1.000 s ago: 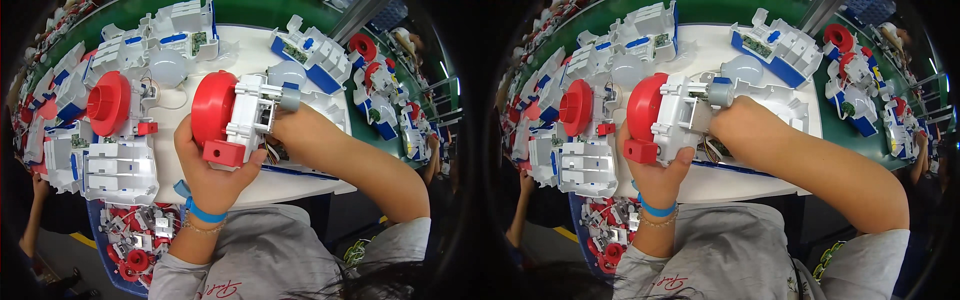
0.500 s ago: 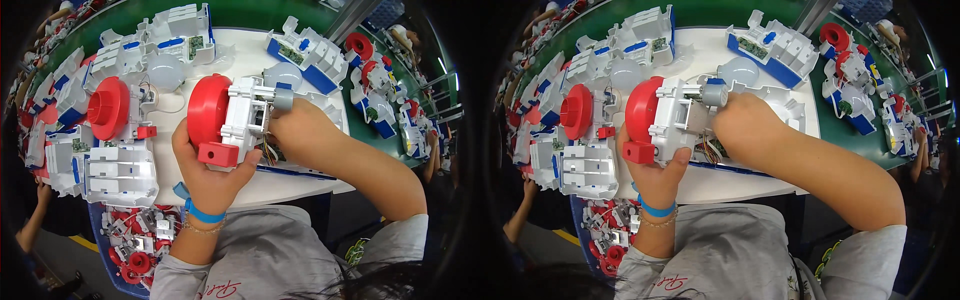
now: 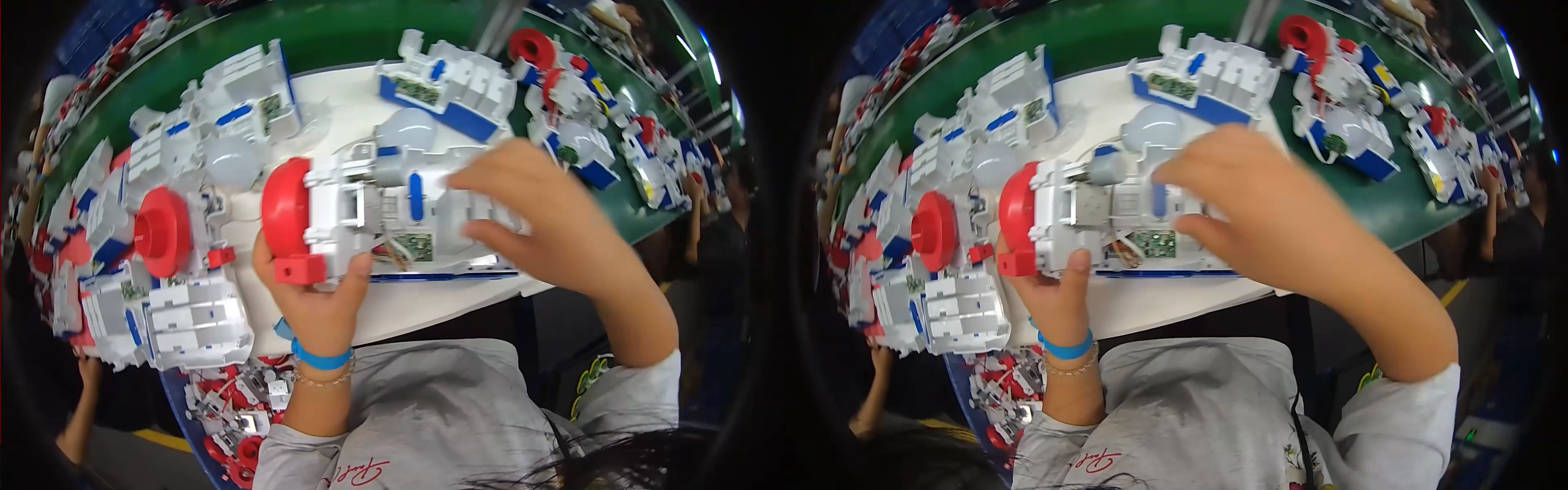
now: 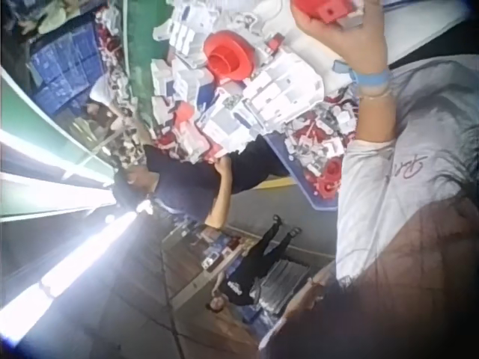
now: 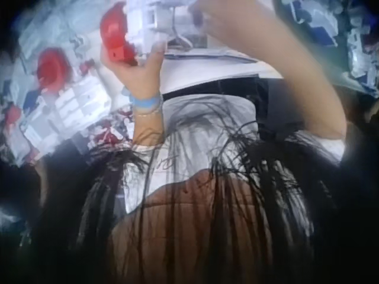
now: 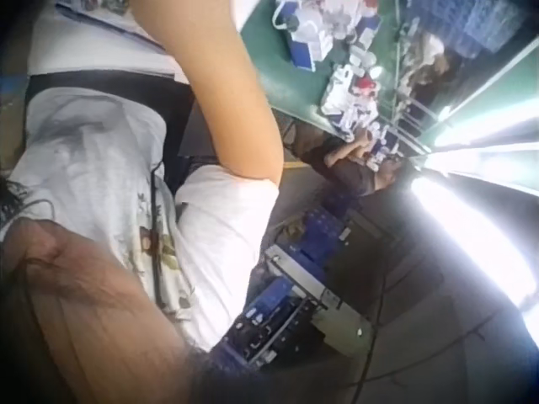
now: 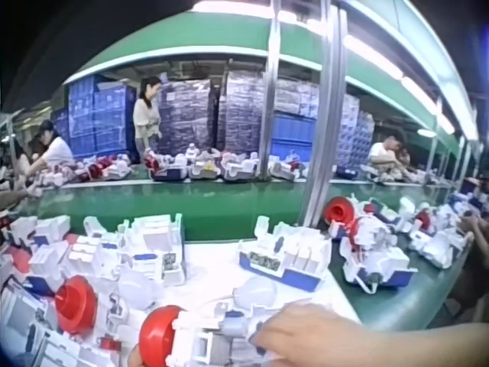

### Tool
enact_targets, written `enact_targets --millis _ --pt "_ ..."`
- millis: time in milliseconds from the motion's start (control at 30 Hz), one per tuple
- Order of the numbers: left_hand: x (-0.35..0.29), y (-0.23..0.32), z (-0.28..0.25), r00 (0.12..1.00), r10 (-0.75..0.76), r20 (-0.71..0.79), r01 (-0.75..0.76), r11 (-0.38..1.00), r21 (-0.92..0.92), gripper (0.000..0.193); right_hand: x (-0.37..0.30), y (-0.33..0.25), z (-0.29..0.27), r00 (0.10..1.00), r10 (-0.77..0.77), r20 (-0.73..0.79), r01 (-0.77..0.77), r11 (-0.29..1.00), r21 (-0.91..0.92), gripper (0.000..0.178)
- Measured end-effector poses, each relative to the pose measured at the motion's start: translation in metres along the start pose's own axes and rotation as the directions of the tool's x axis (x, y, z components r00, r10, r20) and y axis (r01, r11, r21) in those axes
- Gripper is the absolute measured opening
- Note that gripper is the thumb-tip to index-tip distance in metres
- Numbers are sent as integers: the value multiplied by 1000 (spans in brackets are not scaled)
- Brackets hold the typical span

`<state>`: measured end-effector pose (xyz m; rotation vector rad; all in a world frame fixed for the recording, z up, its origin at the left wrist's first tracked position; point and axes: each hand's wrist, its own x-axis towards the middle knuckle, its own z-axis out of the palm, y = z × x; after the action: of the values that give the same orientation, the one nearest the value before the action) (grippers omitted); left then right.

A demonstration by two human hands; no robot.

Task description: Assembling electronic components and housings on a factory production line.

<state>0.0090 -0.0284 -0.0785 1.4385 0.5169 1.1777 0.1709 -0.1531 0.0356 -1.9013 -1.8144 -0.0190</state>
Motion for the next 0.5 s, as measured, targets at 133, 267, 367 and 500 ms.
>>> enact_targets --millis 133,267,367,500 --pt "-5 -10 -3 998 52 -27 -47 987 151 84 -125 -38 -85 846 433 -312 -423 900 101 30" --pt "-14 -10 2 988 22 -150 34 932 360 55 -317 -88 -96 167 812 -559 -898 359 253 9" --pt "-6 -12 -15 988 113 -102 -13 732 681 57 -427 -119 -80 -47 768 -639 -993 34 114 16" --pt "-12 6 5 968 210 -135 -49 691 721 48 -500 -130 -53 -150 718 -680 -987 -72 142 13"
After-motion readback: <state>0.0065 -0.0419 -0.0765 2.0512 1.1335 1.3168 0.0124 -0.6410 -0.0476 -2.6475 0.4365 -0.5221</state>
